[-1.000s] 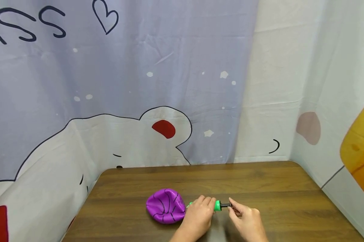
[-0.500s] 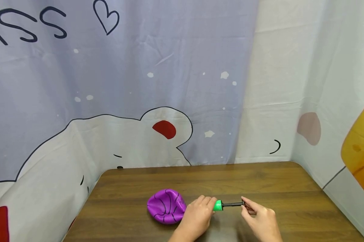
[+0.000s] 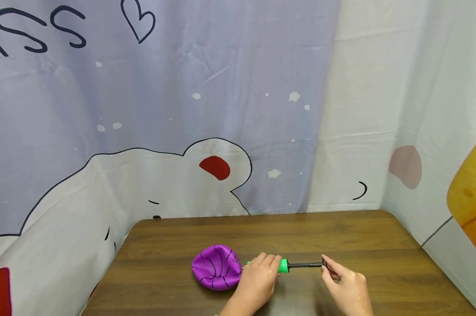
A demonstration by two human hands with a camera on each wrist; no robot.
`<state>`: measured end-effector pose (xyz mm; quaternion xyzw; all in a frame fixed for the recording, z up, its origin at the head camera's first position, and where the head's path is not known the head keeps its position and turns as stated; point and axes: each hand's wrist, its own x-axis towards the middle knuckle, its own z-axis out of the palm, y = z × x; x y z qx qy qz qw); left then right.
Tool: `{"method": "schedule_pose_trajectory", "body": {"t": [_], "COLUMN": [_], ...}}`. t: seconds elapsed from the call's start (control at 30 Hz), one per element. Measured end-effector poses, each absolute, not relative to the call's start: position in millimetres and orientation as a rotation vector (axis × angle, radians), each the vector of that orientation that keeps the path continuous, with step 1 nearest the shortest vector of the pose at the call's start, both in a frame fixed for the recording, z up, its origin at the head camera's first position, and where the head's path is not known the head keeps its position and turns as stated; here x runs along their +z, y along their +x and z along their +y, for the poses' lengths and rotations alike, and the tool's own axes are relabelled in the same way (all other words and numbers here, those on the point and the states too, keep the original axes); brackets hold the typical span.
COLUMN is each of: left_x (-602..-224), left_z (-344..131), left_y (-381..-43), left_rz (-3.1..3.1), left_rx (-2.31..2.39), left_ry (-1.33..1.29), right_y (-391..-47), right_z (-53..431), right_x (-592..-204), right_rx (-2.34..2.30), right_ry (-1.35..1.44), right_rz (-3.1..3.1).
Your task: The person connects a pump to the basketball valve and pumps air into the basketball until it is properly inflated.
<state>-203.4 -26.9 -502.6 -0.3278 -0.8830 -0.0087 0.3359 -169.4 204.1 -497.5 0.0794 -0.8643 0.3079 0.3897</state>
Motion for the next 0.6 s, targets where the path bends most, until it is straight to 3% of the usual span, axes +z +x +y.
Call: {"method": "schedule_pose_trajectory", "body": {"t": [0.37, 0.6], "left_x": [-506, -505], "left_z": [-20, -24], "left_y": [-202, -202], "left_rz": [-2.272, -2.266], "left_rx": [-0.01, -0.117], "left_ry": [-0.861, -0.875], "right_y": [-174, -177], "right_z": [164, 171], "right_x": [-508, -505], "right_rx": [0.692, 0.642], "right_ry": [0.353, 0.428], "right_rz": [-2.137, -2.058]}}
